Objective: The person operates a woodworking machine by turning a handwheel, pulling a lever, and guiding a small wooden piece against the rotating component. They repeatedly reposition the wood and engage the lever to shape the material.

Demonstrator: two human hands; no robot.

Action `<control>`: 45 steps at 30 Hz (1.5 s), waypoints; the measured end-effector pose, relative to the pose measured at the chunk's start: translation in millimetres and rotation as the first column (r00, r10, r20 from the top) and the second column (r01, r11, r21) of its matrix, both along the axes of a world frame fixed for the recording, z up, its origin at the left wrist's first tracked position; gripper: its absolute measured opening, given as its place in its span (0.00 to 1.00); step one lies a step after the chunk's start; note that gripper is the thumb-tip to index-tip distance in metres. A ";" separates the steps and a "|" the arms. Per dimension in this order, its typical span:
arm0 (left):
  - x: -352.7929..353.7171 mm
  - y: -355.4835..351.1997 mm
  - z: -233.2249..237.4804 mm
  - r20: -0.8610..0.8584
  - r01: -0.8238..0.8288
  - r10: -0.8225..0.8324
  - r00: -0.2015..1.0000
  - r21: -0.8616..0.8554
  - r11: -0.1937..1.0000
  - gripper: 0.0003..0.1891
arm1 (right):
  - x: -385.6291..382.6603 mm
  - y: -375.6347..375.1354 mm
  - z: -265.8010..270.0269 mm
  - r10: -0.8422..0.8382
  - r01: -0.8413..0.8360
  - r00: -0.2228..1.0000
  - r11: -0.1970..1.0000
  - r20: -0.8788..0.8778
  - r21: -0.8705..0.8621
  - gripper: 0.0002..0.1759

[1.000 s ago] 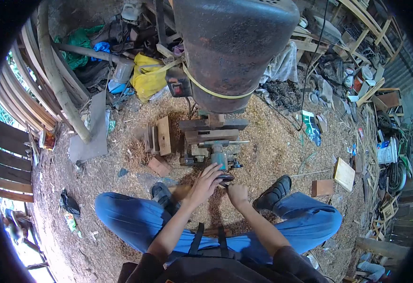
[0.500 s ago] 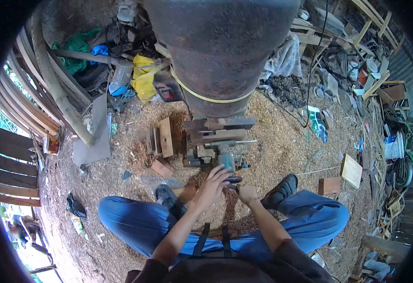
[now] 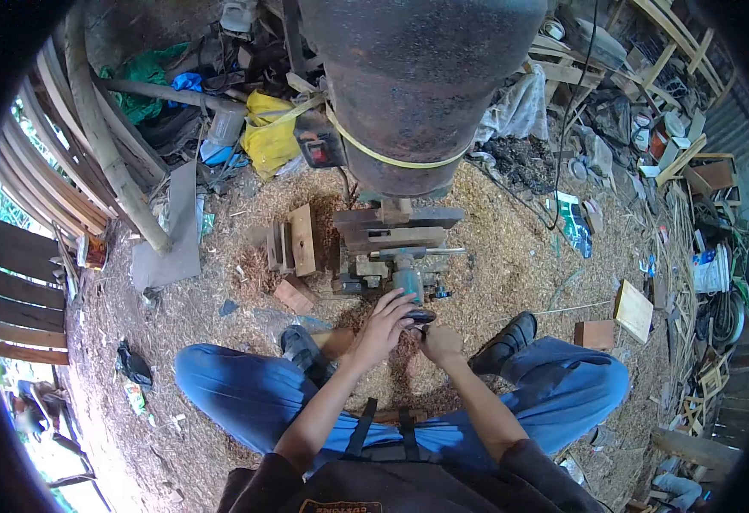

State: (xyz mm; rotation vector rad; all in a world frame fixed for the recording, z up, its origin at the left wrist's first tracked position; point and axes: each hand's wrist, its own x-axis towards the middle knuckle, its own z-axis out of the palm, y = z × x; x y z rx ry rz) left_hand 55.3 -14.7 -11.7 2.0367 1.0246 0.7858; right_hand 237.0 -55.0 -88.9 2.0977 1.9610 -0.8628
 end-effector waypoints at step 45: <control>-1.4 -2.8 1.8 0.020 -0.016 0.017 1.000 -0.045 0.999 0.14 | 19.4 -0.1 -7.8 0.013 -0.011 0.999 0.999 -0.049 0.039 0.26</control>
